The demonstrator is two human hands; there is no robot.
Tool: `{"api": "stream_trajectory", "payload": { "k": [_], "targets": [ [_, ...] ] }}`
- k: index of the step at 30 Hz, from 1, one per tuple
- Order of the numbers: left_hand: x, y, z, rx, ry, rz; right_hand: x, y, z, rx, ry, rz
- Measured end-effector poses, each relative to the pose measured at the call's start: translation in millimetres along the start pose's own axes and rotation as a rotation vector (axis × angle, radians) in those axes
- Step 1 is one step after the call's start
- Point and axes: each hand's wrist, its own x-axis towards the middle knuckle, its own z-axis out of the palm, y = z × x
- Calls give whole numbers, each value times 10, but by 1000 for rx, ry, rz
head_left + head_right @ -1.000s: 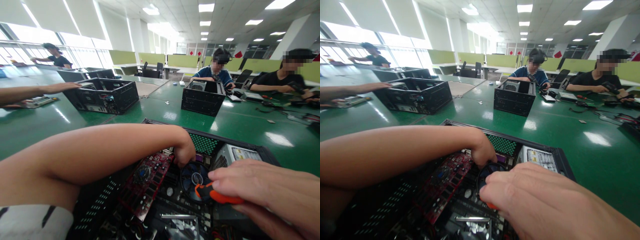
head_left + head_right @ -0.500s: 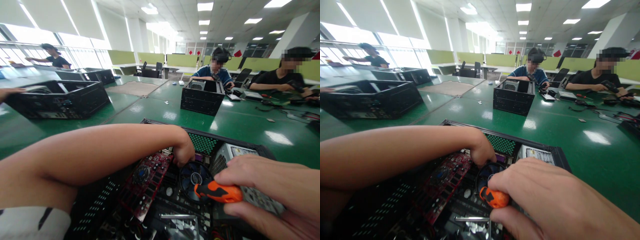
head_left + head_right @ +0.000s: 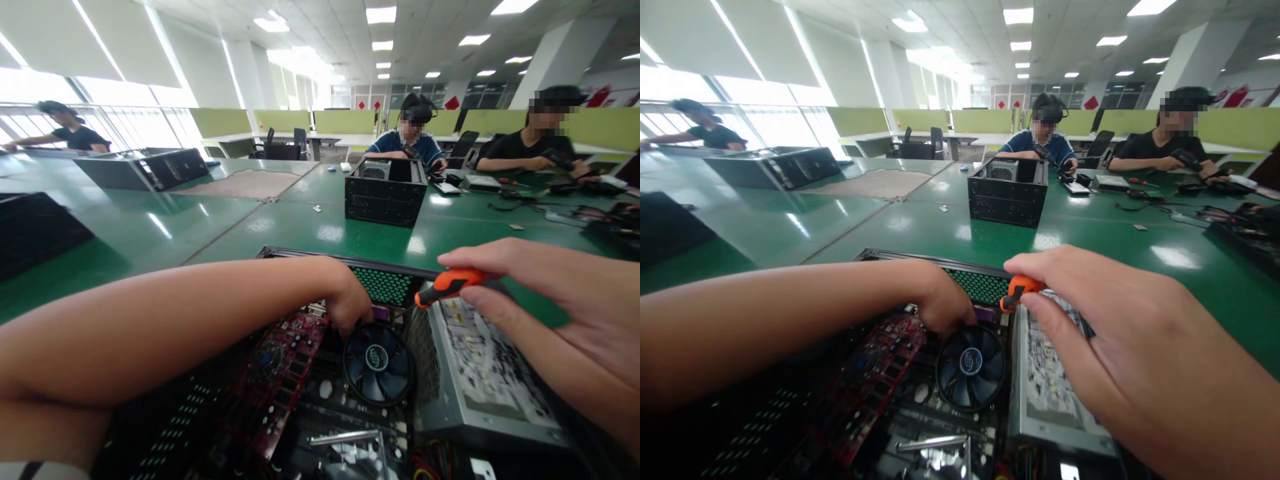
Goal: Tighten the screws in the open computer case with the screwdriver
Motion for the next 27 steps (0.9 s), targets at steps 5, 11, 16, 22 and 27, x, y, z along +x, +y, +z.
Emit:
{"api": "stream_trajectory", "payload": {
  "k": [5, 11, 16, 22, 27],
  "targets": [
    [-36, 58, -27, 54, 2, -21, 118, 74, 78, 57, -61, -49],
    [-32, 84, -44, 91, -2, -58, 159, 60, 91, 120, -82, -24],
    [-12, 68, -30, 102, -10, -43, 154, 27, 84, 108, -117, -19],
    [-2, 41, -8, 90, 13, -17, 186, 2, 103, 89, -165, -30],
    [4, 38, -6, 72, 20, -32, 185, 19, 91, 72, -150, -25]
  ]
}}
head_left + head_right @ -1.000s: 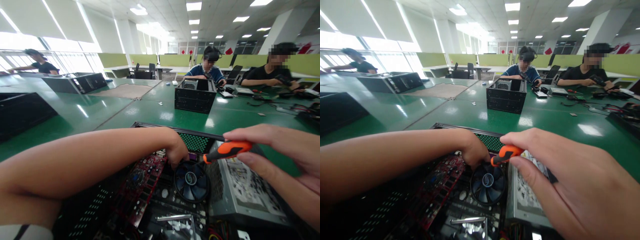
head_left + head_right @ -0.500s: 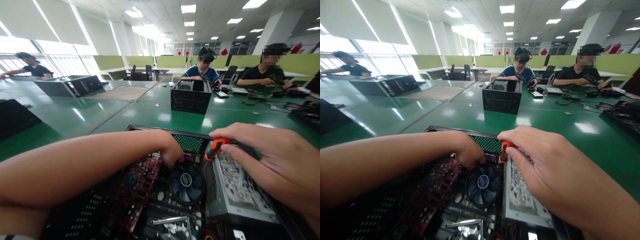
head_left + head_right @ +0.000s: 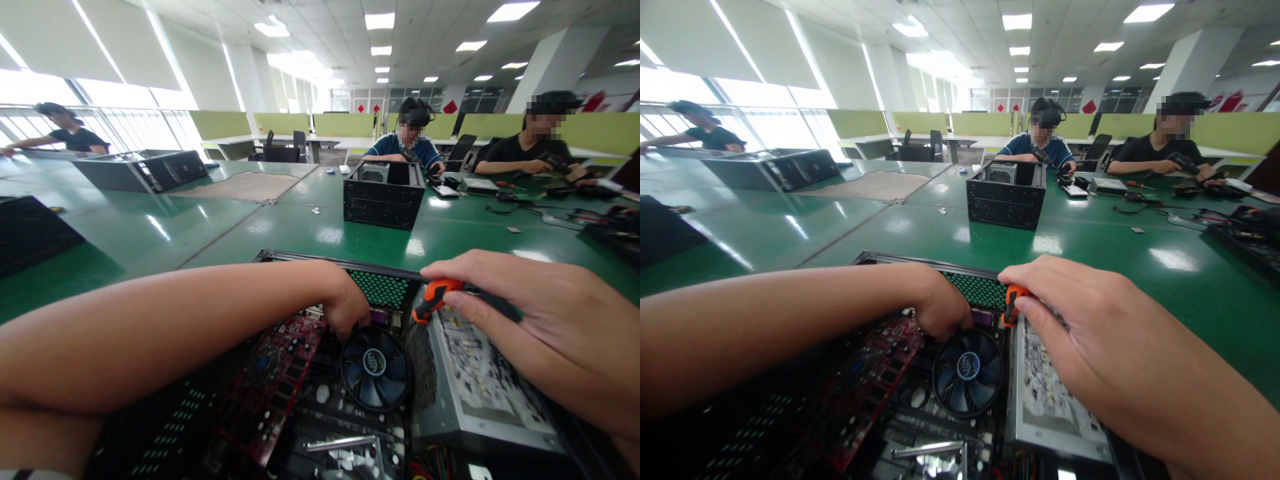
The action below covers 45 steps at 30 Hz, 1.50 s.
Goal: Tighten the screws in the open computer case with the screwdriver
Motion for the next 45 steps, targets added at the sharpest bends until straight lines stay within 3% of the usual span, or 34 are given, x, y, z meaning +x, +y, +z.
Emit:
{"api": "stream_trajectory", "payload": {
  "k": [29, 45],
  "targets": [
    [49, -62, 30, -9, 15, 32, 39, 51, 51, 15, -27, -44],
    [58, -61, 29, -8, 83, 17, 18, -10, 94, 74, -65, 21]
  ]
}}
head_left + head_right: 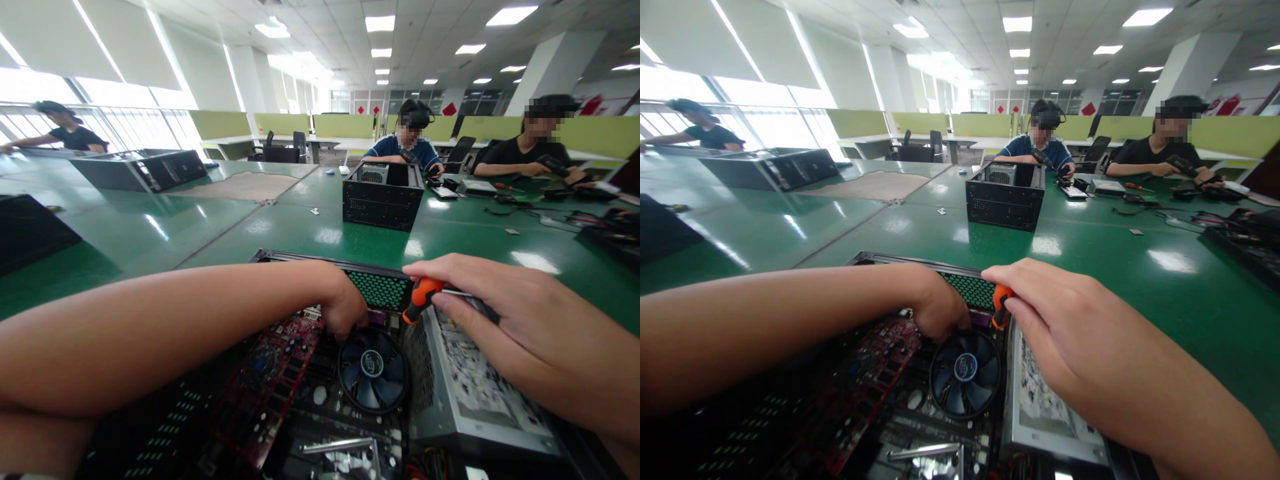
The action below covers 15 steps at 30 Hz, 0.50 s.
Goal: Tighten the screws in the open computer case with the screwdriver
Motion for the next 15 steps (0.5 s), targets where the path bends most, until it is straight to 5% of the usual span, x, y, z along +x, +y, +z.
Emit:
{"api": "stream_trajectory", "payload": {
  "k": [15],
  "targets": [
    [-11, 121, -15, 11, -135, -67, -24, -77, -64, 70, -41, -89]
  ]
}}
